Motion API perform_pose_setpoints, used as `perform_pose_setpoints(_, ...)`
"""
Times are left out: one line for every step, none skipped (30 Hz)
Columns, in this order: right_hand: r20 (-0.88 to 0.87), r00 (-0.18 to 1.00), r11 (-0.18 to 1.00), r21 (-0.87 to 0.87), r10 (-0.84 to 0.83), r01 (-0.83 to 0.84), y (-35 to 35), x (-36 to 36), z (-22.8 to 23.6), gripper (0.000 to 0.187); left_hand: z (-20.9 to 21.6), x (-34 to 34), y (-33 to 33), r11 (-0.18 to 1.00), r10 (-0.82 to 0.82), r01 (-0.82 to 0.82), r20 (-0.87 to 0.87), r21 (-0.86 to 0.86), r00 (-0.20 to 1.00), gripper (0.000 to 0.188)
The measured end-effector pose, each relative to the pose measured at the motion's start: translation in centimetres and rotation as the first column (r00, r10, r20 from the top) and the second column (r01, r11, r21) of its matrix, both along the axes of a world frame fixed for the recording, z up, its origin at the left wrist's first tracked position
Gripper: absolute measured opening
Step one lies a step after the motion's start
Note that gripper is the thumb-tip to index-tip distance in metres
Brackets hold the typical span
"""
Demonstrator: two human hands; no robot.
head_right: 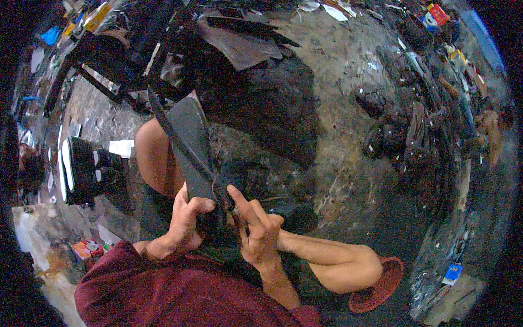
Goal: The person sits on the floor and uses a knife to cut and trim a black shoe sole. They repeatedly slice along the edges and remove excess material, then place the trimmed pieces aside.
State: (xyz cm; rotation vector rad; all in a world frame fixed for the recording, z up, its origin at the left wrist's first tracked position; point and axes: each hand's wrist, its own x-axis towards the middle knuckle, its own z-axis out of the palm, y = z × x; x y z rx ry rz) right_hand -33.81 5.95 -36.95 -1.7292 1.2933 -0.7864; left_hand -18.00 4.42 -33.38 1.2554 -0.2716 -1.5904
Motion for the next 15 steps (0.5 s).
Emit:
perform_pose_setpoints(0.042, 0.999, 1.0, -0.002, 0.009, -0.009, -0.4, 0.3, 0.1, 0.041, 0.0, 0.1, -0.1, 1.0, 0.013, -0.013, -0.024, -0.011, 1.0, 0.044)
perform_pose_setpoints(0.021, 0.999, 0.998, 0.034, 0.048, -0.048, 0.8, -0.9, -0.2, 0.039, 0.0, 0.2, -0.2, 0.999, 0.025, -0.026, -0.048, -0.021, 0.999, 0.045)
perform_pose_setpoints(0.048, 0.998, 0.998, -0.053, 0.035, -0.032, 2.3, -2.2, -1.5, 0.037, 0.1, 0.5, -0.4, 0.999, 0.034, -0.037, -0.066, -0.036, 0.997, 0.047)
perform_pose_setpoints(0.082, 0.996, 0.99, -0.14, 0.033, -0.021, 3.9, -3.3, -2.6, 0.035, 0.3, 0.9, -0.4, 0.999, 0.036, -0.037, -0.019, -0.035, 0.999, 0.047)
perform_pose_setpoints(0.093, 0.996, 0.997, -0.08, -0.014, 0.022, 5.8, -4.6, -2.7, 0.035, 0.3, 1.1, -0.3, 0.999, 0.035, -0.035, 0.022, -0.029, 0.999, 0.047)
perform_pose_setpoints(0.096, 0.993, 0.997, -0.012, -0.071, 0.072, 6.7, -5.0, -2.2, 0.035, 0.2, 1.2, -0.2, 1.0, 0.026, -0.025, 0.06, -0.016, 0.998, 0.047)
perform_pose_setpoints(0.077, 0.994, 0.996, 0.017, -0.083, 0.082, 6.9, -5.1, -2.3, 0.035, 0.0, 1.3, -0.3, 0.999, 0.022, -0.021, 0.041, -0.025, 0.999, 0.047)
perform_pose_setpoints(0.057, 0.994, 0.995, 0.046, -0.096, 0.094, 7.1, -5.1, -2.2, 0.035, -0.2, 1.4, -0.3, 0.999, 0.016, -0.016, 0.021, -0.034, 1.0, 0.047)
perform_pose_setpoints(0.033, 0.993, 0.991, 0.077, -0.113, 0.11, 7.3, -5.0, -2.1, 0.034, -0.4, 1.4, -0.2, 0.999, 0.007, -0.007, -0.001, -0.041, 1.0, 0.047)
perform_pose_setpoints(-0.029, 0.996, 0.996, -0.041, -0.082, 0.081, 6.6, -4.7, -2.7, 0.034, -0.5, 1.1, 0.0, 0.999, -0.014, 0.015, 0.03, -0.044, 0.999, 0.047)
perform_pose_setpoints(-0.015, 0.996, 0.996, -0.016, -0.085, 0.085, 5.7, -4.1, -3.2, 0.035, -0.7, 0.9, 0.2, 0.998, -0.033, 0.036, 0.061, -0.047, 0.998, 0.047)
perform_pose_setpoints(0.009, 0.997, 0.997, 0.007, -0.077, 0.077, 4.5, -3.1, -3.7, 0.036, -0.7, 0.9, 0.4, 0.998, -0.041, 0.047, 0.101, -0.052, 0.994, 0.047)
perform_pose_setpoints(0.029, 0.997, 0.997, 0.028, -0.076, 0.076, 3.5, -2.3, -3.9, 0.037, -0.6, 0.7, 0.3, 0.998, -0.02, 0.025, 0.075, -0.058, 0.997, 0.045)
perform_pose_setpoints(0.002, 0.996, 0.992, 0.092, -0.086, 0.085, 2.8, -1.6, -3.8, 0.036, -0.3, 0.6, 0.3, 0.998, 0.002, 0.001, 0.049, -0.062, 0.999, 0.044)
perform_pose_setpoints(-0.023, 0.996, 0.984, 0.155, -0.085, 0.088, 2.0, -0.8, -3.8, 0.036, -0.3, 0.5, 0.2, 0.997, 0.032, -0.03, 0.025, -0.066, 0.999, 0.043)
